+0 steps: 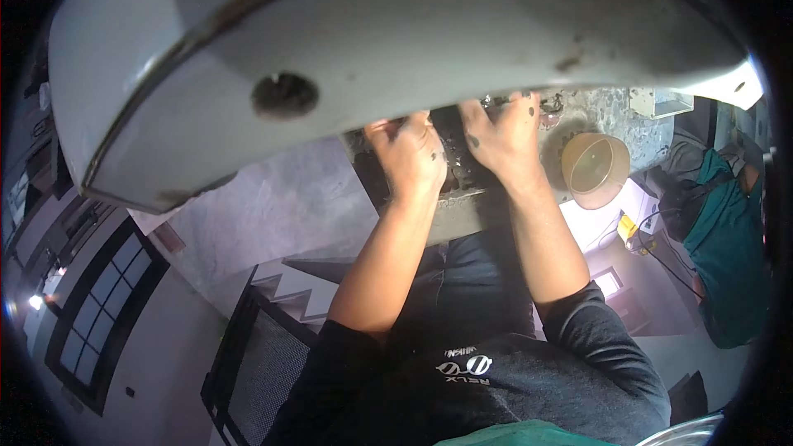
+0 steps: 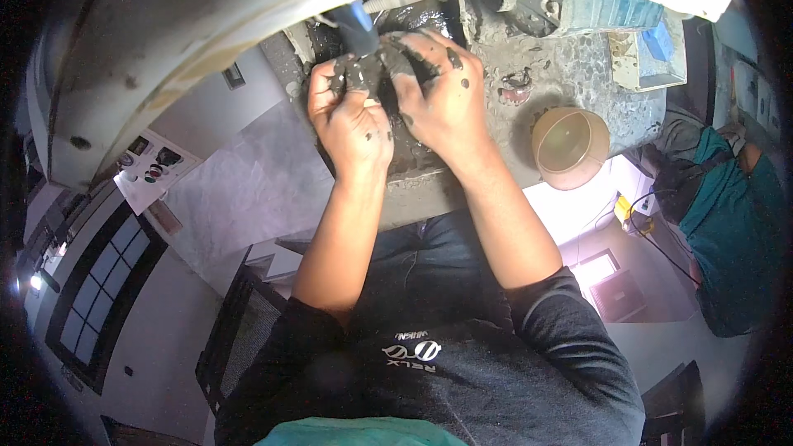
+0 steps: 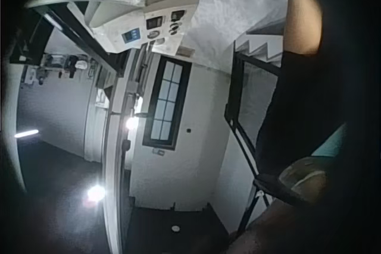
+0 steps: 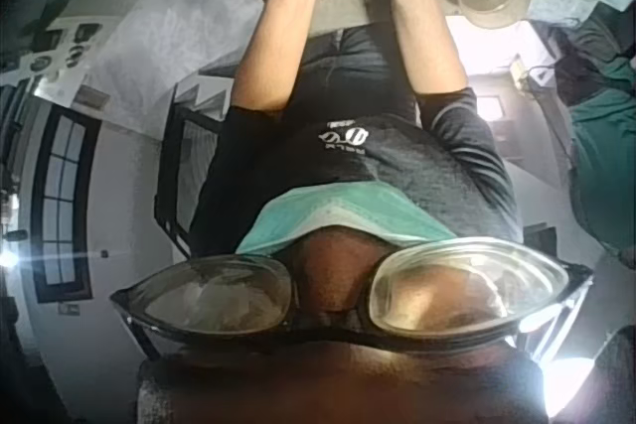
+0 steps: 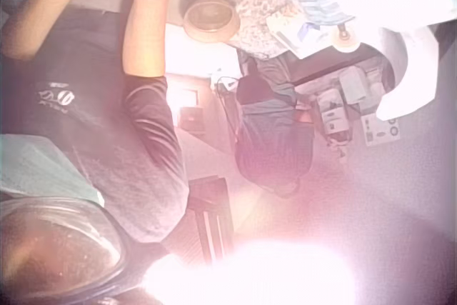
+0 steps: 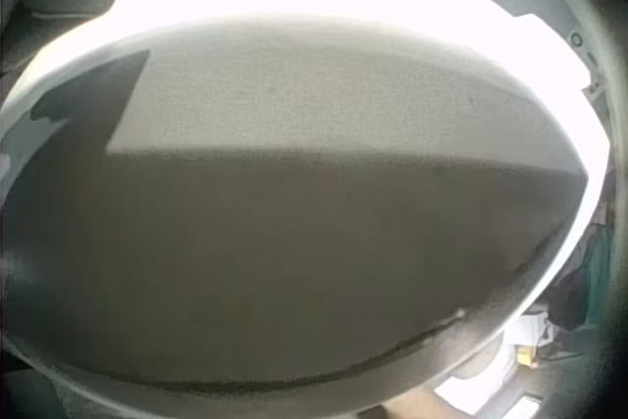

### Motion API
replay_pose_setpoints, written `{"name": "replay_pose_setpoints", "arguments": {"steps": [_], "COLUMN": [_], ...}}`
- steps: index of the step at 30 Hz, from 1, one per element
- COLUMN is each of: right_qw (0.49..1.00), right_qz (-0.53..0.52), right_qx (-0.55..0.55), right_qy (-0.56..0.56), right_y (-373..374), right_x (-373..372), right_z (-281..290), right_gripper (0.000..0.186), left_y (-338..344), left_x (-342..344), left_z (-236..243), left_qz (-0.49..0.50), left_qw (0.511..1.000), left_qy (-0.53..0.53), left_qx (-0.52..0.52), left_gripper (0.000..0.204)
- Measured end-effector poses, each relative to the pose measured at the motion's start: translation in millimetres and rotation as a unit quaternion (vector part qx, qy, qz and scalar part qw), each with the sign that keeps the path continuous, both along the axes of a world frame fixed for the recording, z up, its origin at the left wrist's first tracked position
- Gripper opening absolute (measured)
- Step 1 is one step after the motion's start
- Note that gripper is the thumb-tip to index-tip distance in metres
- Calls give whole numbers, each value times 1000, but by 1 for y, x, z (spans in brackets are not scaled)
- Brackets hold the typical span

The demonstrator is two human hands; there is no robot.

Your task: The person polishes dental prosthetics by holding and rotating them against the spinning wheel of a dental polishing lathe with wet slurry by hand inside a splash hood.

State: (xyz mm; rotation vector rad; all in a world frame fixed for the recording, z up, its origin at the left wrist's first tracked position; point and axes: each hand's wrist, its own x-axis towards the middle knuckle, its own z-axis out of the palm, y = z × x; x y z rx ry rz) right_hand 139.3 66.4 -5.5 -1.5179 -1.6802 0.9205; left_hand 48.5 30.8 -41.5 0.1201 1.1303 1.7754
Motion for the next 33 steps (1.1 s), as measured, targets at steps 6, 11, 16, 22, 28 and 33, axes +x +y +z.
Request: {"name": "replay_pose_setpoints", "arguments": {"steps": [6,11,16,22,28,33], "right_qw": [996,996,980,989,970,982], "right_qz": [-35,-41,-81,-72,-118,-84], "right_qx": [-46,-32,-96,-25,-118,-91], "right_qy": [65,77,155,126,179,140], "right_y": [-9,-13,-17,-18,-17,-15], "right_x": [-8,-12,-14,-15,-18,-14], "right_z": [-1,-1,-2,-3,-6,1], "right_gripper": [22,23,24,25,25,24], "left_y": [2,6,10,9,5,3], "left_x": [-20,-29,-39,-37,-32,-14], "left_z": [-2,-5,-14,-7,-7,0], "left_qz": [-53,-44,-103,-138,-108,-35], "left_qw": [998,998,992,985,993,999], "left_qy": [37,21,60,102,45,-17], "left_qx": [5,-46,-27,15,-9,30], "left_gripper": [21,21,20,16,18,24]}}
